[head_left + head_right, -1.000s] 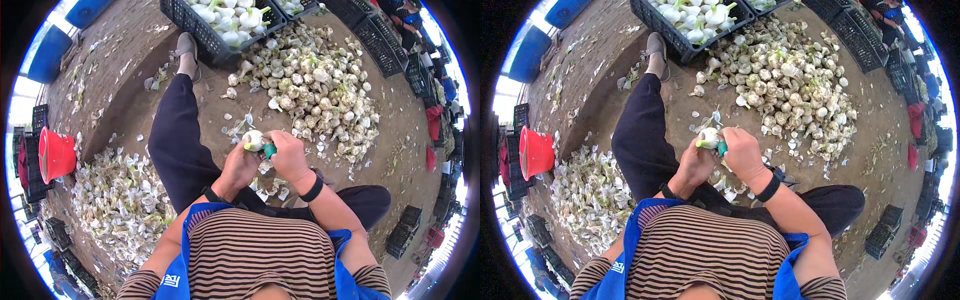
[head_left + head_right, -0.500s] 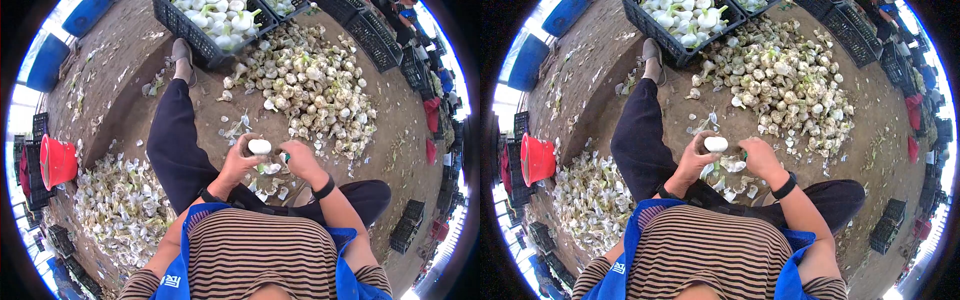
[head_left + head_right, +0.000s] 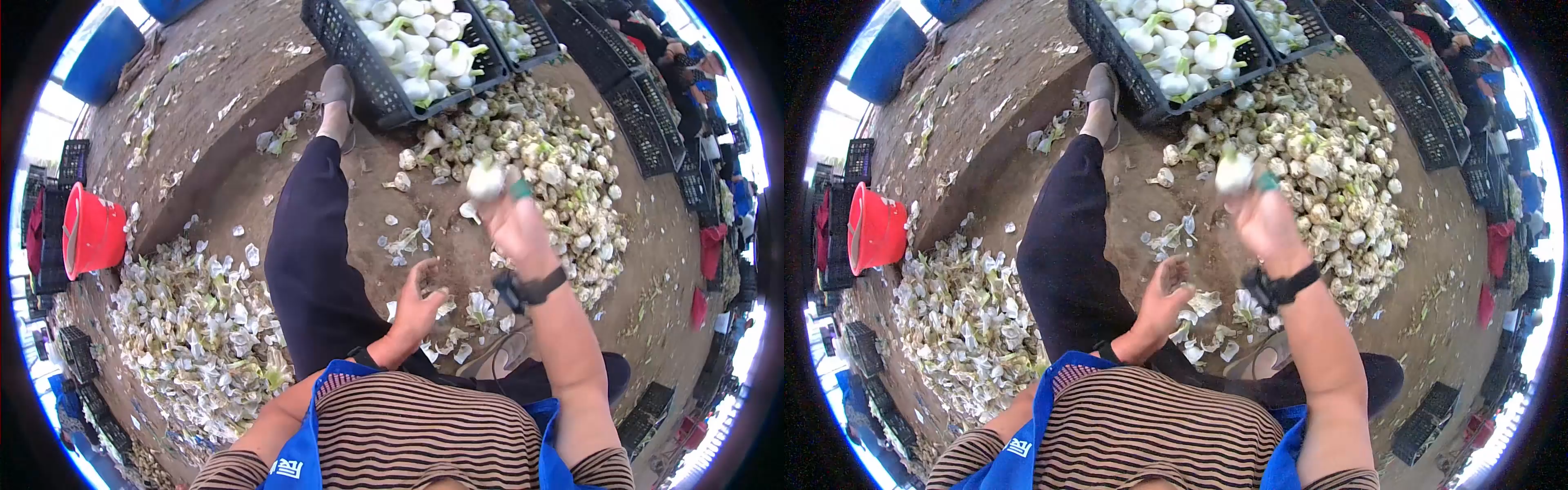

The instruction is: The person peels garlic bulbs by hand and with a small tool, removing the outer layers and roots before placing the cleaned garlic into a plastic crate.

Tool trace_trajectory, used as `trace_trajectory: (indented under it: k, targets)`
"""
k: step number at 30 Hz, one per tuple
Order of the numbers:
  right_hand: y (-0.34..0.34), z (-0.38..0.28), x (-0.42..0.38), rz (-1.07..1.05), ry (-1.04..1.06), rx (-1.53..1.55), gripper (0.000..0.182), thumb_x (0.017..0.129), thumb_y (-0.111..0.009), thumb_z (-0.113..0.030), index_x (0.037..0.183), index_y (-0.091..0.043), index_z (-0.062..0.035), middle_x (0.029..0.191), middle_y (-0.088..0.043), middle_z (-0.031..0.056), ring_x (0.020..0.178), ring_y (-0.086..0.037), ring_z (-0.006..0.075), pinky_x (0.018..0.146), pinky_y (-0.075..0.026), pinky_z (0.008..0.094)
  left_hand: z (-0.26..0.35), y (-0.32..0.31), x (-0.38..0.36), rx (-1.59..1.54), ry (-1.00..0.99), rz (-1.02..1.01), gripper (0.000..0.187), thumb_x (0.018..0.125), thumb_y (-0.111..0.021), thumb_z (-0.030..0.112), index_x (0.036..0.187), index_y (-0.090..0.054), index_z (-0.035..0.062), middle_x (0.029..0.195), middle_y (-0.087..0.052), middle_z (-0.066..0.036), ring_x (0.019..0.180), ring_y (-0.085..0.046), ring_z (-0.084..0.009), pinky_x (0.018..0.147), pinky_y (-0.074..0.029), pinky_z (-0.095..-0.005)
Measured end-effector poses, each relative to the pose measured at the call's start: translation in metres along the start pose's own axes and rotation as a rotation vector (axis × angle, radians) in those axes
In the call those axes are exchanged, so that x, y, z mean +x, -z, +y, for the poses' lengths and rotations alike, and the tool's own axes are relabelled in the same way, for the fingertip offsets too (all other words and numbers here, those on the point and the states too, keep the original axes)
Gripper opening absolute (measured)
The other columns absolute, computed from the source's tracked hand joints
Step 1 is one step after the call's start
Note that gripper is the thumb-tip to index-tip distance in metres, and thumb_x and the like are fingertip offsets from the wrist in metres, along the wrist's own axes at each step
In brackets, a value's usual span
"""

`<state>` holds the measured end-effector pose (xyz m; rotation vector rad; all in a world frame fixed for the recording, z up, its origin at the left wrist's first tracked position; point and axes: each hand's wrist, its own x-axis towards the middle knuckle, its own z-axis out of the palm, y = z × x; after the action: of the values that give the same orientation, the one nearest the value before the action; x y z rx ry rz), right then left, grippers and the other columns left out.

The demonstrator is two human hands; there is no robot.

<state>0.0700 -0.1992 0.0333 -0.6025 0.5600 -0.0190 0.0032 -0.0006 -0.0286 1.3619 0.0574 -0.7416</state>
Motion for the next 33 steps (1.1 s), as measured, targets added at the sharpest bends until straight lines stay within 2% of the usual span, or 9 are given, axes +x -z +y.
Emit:
trace_trajectory:
  k: [3, 5, 6, 9, 15, 19, 25, 28, 33]
  targets:
    - [-0.029, -0.011, 0.060, -0.116, 0.161, -0.271, 0.031, 0.095, -0.044, -0.022, 0.118, -0.048, -0.0010, 0.111, -0.060, 0.0136, 0.090, -0.062, 0.0194, 0.073, -0.051, 0.0254, 0.018, -0.002, 0.002, -0.090, 0.051, 0.056, 0.050, 0.078, -0.054, -0.001, 0.126, -0.040, 0.0007, 0.120, -0.047, -0.010, 0.110, -0.046, -0.0181, 0.095, -0.037, -0.0299]
    - [-0.013, 0.026, 0.107, -0.133, 0.191, -1.257, 0.029, 0.085, -0.056, -0.018, 0.113, -0.057, -0.0087, 0.102, -0.065, 0.0132, 0.088, -0.063, 0.0226, 0.073, -0.050, 0.0266, 0.025, 0.000, 0.007, -0.131, 0.017, 0.090, 0.047, 0.077, -0.057, 0.001, 0.123, -0.044, 0.0017, 0.112, -0.051, -0.010, 0.106, -0.049, -0.0177, 0.094, -0.037, -0.0294]
    - [0.010, 0.055, 0.137, -0.302, 0.528, -1.754, 0.026, 0.082, -0.053, -0.013, 0.106, -0.063, -0.0130, 0.097, -0.065, 0.0148, 0.091, -0.063, 0.0288, 0.078, -0.049, 0.0394, 0.031, 0.001, 0.007, -0.131, 0.024, 0.102, 0.047, 0.077, -0.056, 0.001, 0.122, -0.044, 0.0018, 0.112, -0.052, -0.010, 0.105, -0.049, -0.0177, 0.094, -0.037, -0.0293]
    - [0.030, 0.116, 0.179, -0.303, 0.208, -2.220, 0.041, 0.078, -0.055, -0.009, 0.118, -0.049, -0.0067, 0.105, -0.059, 0.0180, 0.097, -0.057, 0.0374, 0.077, -0.049, 0.0456, 0.044, 0.009, 0.013, -0.093, 0.063, 0.117, 0.048, 0.077, -0.056, 0.001, 0.123, -0.043, 0.0015, 0.112, -0.052, -0.011, 0.107, -0.049, -0.0180, 0.094, -0.038, -0.0299]
    - [0.056, 0.175, 0.211, -0.215, 0.485, -2.318, 0.034, 0.078, -0.054, -0.007, 0.111, -0.052, -0.0069, 0.104, -0.057, 0.0159, 0.099, -0.055, 0.0377, 0.073, -0.052, 0.0408, 0.037, 0.019, 0.020, -0.130, 0.115, 0.121, 0.047, 0.078, -0.056, 0.002, 0.123, -0.042, 0.0004, 0.115, -0.050, -0.011, 0.109, -0.049, -0.0193, 0.096, -0.037, -0.0309]
    - [0.080, 0.155, 0.175, -0.242, -0.054, -2.190, 0.029, 0.076, -0.057, -0.008, 0.104, -0.054, -0.0012, 0.104, -0.058, 0.0250, 0.085, -0.060, 0.0378, 0.076, -0.049, 0.0424, 0.034, 0.011, 0.018, -0.169, 0.107, 0.103, 0.047, 0.079, -0.055, 0.001, 0.124, -0.041, 0.0010, 0.114, -0.050, -0.009, 0.105, -0.050, -0.0176, 0.095, -0.038, -0.0311]
    - [0.092, 0.104, 0.023, -0.019, -0.108, -0.602, 0.055, 0.082, -0.060, -0.006, 0.130, -0.036, 0.0018, 0.118, -0.052, 0.0080, 0.106, -0.051, 0.0165, 0.089, -0.042, 0.0280, 0.028, 0.003, 0.012, -0.431, 0.250, 0.300, 0.042, 0.092, -0.043, 0.012, 0.133, -0.033, 0.0040, 0.120, -0.049, -0.008, 0.113, -0.046, -0.0182, 0.094, -0.040, -0.0322]
    - [0.049, 0.070, -0.056, -0.143, 0.017, -0.495, 0.054, 0.083, -0.060, -0.007, 0.130, -0.035, 0.0004, 0.119, -0.051, 0.0083, 0.109, -0.050, 0.0163, 0.092, -0.040, 0.0277, 0.020, -0.002, 0.009, -0.681, 0.388, -0.092, 0.041, 0.099, -0.033, 0.029, 0.130, -0.038, 0.0037, 0.122, -0.052, -0.010, 0.109, -0.052, -0.0223, 0.093, -0.042, -0.0370]
    - [0.066, 0.068, -0.099, -0.144, 0.296, -0.890, 0.046, 0.085, -0.060, -0.009, 0.127, -0.041, -0.0018, 0.118, -0.051, 0.0090, 0.107, -0.051, 0.0148, 0.090, -0.043, 0.0279, 0.012, -0.018, 0.003, -0.677, 0.225, -0.324, 0.048, 0.088, -0.059, 0.014, 0.130, -0.038, 0.0030, 0.121, -0.051, -0.009, 0.108, -0.052, -0.0212, 0.094, -0.042, -0.0359]
